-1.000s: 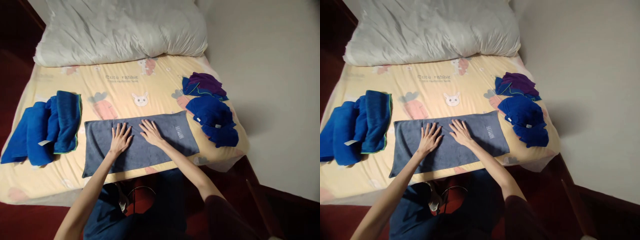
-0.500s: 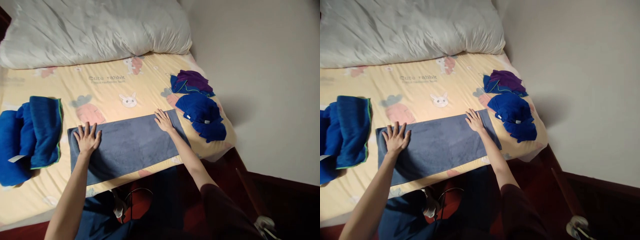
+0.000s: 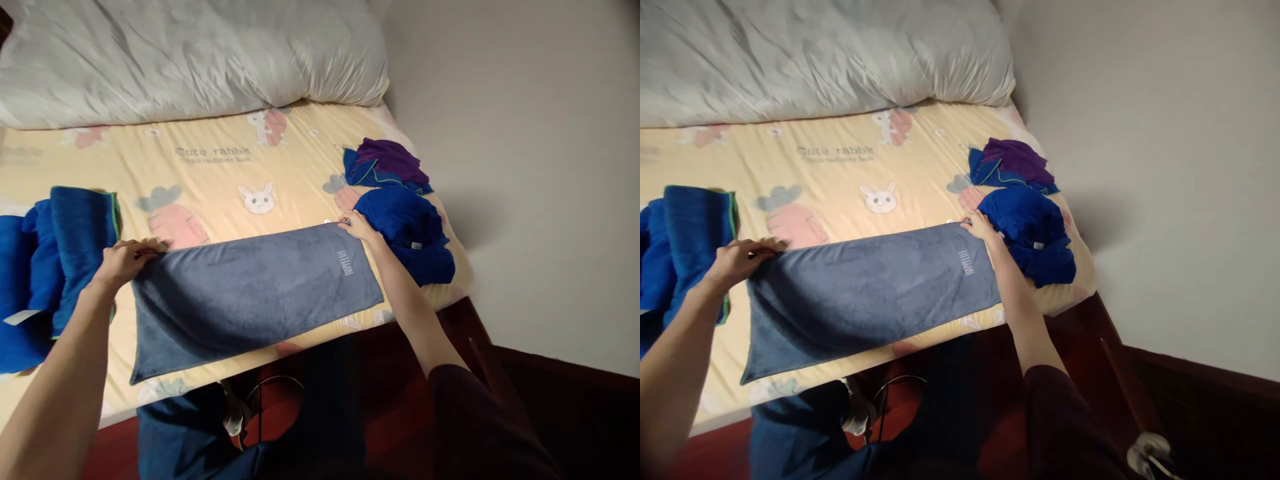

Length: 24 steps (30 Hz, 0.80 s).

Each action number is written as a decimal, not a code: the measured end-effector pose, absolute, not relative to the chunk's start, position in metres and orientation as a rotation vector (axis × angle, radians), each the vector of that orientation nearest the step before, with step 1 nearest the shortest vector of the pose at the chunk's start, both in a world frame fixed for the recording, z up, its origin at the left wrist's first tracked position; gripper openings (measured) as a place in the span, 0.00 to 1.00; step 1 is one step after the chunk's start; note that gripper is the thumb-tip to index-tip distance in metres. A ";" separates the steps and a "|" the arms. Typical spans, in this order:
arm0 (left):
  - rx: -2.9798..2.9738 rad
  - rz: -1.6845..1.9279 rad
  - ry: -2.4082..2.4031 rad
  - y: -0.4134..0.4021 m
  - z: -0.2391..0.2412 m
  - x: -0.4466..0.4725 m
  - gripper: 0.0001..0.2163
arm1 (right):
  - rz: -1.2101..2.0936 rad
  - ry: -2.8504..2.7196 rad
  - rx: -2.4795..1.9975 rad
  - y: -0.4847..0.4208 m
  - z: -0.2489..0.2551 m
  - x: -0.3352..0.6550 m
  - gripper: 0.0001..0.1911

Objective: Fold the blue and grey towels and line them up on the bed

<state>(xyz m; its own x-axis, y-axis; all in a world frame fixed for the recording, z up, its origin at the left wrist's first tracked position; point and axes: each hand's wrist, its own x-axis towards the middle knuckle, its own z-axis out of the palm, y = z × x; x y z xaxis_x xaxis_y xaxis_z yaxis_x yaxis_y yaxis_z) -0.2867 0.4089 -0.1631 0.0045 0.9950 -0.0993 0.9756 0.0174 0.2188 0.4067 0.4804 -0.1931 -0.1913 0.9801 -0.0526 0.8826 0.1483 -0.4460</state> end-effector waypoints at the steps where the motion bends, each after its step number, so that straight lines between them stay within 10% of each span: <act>1: 2.048 0.122 2.058 0.412 -0.163 -0.288 0.19 | 0.608 -2.110 -1.843 0.483 -0.194 0.408 0.10; 11: 1.920 0.656 2.466 0.360 -0.170 -0.199 0.23 | 0.047 -1.924 -2.033 0.434 -0.180 0.330 0.19; 24: 2.072 0.456 2.237 0.327 -0.191 -0.214 0.30 | 0.282 -2.151 -1.971 0.406 -0.211 0.345 0.31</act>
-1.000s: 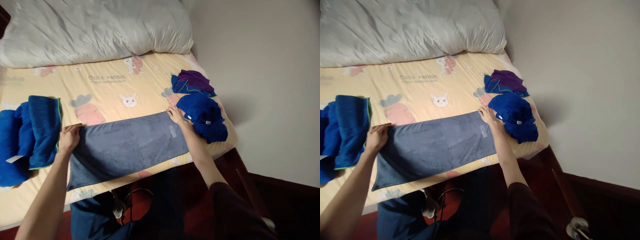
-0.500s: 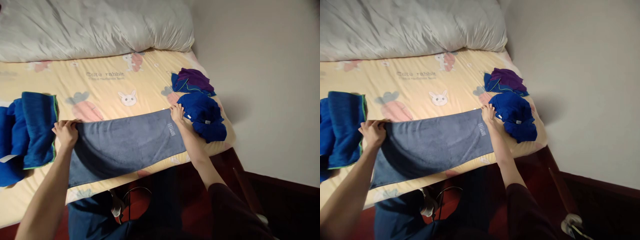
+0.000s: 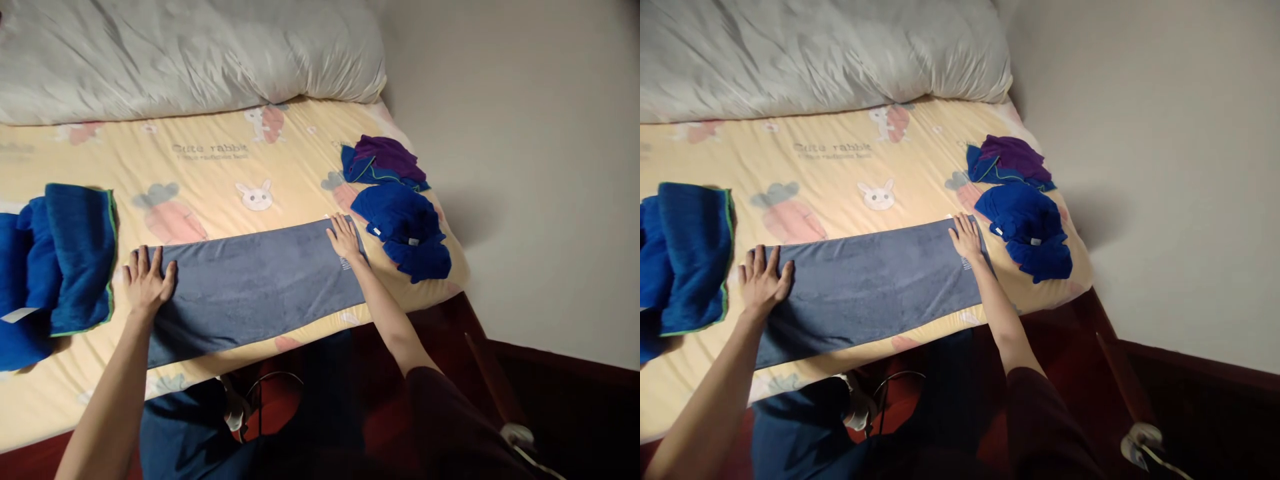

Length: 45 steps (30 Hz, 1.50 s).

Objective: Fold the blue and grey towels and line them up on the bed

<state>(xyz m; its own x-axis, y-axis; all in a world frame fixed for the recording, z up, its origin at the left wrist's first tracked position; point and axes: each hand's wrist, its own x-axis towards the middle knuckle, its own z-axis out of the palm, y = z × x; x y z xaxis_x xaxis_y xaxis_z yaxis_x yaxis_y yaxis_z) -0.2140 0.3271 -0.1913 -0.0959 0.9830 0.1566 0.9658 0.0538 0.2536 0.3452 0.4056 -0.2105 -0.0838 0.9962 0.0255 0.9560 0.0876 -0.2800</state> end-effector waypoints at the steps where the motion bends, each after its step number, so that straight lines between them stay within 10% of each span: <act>1: 2.070 0.464 2.235 0.331 -0.191 -0.218 0.30 | 0.281 -2.125 -2.007 0.412 -0.212 0.354 0.31; 21: 2.194 0.500 1.695 0.229 -0.195 0.007 0.29 | 0.506 -2.426 -1.639 0.247 -0.185 0.128 0.33; 45: 1.611 0.586 2.406 0.107 -0.161 -0.214 0.31 | -0.011 -1.413 -2.289 0.205 -0.196 0.386 0.29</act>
